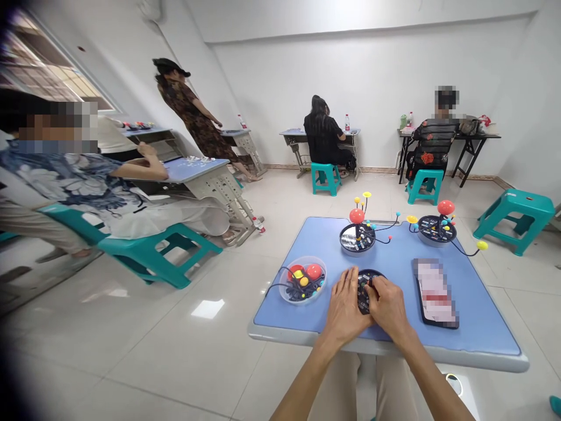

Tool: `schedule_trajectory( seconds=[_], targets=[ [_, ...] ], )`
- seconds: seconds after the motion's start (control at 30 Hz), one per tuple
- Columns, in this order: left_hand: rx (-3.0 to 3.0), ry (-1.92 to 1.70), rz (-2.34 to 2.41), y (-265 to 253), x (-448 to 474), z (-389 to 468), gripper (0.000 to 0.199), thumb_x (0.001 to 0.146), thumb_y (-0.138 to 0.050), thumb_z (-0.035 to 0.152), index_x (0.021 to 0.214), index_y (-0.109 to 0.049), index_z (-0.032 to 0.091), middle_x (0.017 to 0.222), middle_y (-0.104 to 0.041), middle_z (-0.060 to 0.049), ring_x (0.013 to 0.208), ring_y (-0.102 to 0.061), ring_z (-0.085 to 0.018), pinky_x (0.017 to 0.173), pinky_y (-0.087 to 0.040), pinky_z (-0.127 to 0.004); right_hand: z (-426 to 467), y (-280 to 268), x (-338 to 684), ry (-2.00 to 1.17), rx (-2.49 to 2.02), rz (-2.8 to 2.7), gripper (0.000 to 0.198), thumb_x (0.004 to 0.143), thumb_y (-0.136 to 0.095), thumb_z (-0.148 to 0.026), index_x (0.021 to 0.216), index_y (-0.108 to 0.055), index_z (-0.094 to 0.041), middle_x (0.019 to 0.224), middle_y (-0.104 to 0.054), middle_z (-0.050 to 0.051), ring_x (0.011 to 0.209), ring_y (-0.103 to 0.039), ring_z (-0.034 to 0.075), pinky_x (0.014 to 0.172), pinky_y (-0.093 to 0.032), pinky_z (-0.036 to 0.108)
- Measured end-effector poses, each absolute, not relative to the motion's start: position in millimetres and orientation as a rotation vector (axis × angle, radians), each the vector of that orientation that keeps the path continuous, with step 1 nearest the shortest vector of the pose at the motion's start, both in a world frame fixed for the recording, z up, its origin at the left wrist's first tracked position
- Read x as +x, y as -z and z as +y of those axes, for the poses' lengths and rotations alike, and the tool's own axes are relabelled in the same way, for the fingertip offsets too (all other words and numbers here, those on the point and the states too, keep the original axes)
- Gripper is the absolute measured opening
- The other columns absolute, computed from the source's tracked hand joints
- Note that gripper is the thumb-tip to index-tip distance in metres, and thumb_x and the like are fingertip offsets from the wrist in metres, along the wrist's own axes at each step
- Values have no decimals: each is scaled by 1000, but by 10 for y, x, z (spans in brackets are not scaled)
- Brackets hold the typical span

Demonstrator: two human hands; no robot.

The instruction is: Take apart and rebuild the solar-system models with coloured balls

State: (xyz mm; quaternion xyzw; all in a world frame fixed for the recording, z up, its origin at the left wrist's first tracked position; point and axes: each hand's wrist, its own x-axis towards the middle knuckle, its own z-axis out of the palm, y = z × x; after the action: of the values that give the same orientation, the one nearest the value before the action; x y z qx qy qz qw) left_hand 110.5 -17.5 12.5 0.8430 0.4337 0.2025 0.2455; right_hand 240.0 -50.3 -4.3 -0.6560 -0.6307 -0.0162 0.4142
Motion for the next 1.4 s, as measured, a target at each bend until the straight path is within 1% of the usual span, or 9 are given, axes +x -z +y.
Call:
schedule_trajectory(
  seconds=[0.17,0.5,0.7,0.8,0.93,1.07,1.17,1.3,1.4],
  targets=[
    [2344,-547,1150,-148,1107,-125,101,62,-66,44,150,-28,12,151,-40,-15,143,-26,-38,113,-23,-53,-493,29,2428,32,-1664,-1606,24,89,-47,-22,65,-50,-21,63,-59,2,57,-54,16,56,-37,26],
    [2374,-526,1166,-162,1110,-135,100,62,-68,52,147,-34,12,151,-41,-14,142,-28,-37,114,-24,-50,-465,-20,2392,9,-1566,-1542,26,88,-49,-20,62,-51,-21,60,-56,1,55,-52,15,56,-39,26],
    [2372,-430,1174,-195,1108,-131,106,63,-68,62,149,-30,13,154,-36,-14,144,-23,-37,114,-22,-53,-345,-726,2343,-7,-1392,-1486,21,90,-50,-27,71,-57,-21,65,-58,2,59,-51,15,60,-41,28],
    [2363,-388,1198,-200,1106,-134,115,59,-70,67,150,-26,12,155,-34,-15,145,-21,-37,115,-22,-53,-293,-1016,2392,-277,-1362,-1344,21,87,-57,-34,73,-61,-20,63,-57,0,58,-48,14,58,-40,27],
    [2388,-380,1191,-218,1094,-144,118,55,-73,66,150,-26,14,156,-31,-13,145,-20,-37,116,-21,-53,-392,-944,2474,-777,-1231,-962,26,77,-72,-43,75,-67,-17,60,-53,-2,56,-44,11,53,-36,25],
    [2400,-370,1164,-263,1069,-143,114,57,-75,59,151,-26,16,158,-24,-16,145,-21,-37,116,-21,-54,-559,-712,2528,-1118,-1041,-607,28,64,-84,-37,73,-71,-14,61,-54,-1,56,-44,9,47,-34,21],
    [2385,-389,1125,-283,1036,-133,117,56,-77,58,151,-25,15,159,-22,-18,145,-20,-38,115,-22,-56,-663,-643,2516,-1271,-925,-411,25,61,-87,-28,71,-71,-12,60,-54,0,54,-44,8,44,-35,19],
    [2350,-612,1066,-273,974,-173,117,54,-79,65,148,-30,15,153,-33,-22,143,-23,-41,111,-26,-62,-773,-615,2453,-1388,-808,-232,18,63,-84,-19,70,-70,-11,59,-53,-1,52,-43,6,42,-37,16],
    [2243,-997,1008,-291,934,-316,87,66,-77,57,136,-46,16,134,-55,-20,128,-47,-36,104,-39,-58,-840,-559,2395,-1470,-774,-177,17,66,-82,-20,72,-69,-11,58,-51,-2,49,-42,5,42,-39,15]
  ],
)
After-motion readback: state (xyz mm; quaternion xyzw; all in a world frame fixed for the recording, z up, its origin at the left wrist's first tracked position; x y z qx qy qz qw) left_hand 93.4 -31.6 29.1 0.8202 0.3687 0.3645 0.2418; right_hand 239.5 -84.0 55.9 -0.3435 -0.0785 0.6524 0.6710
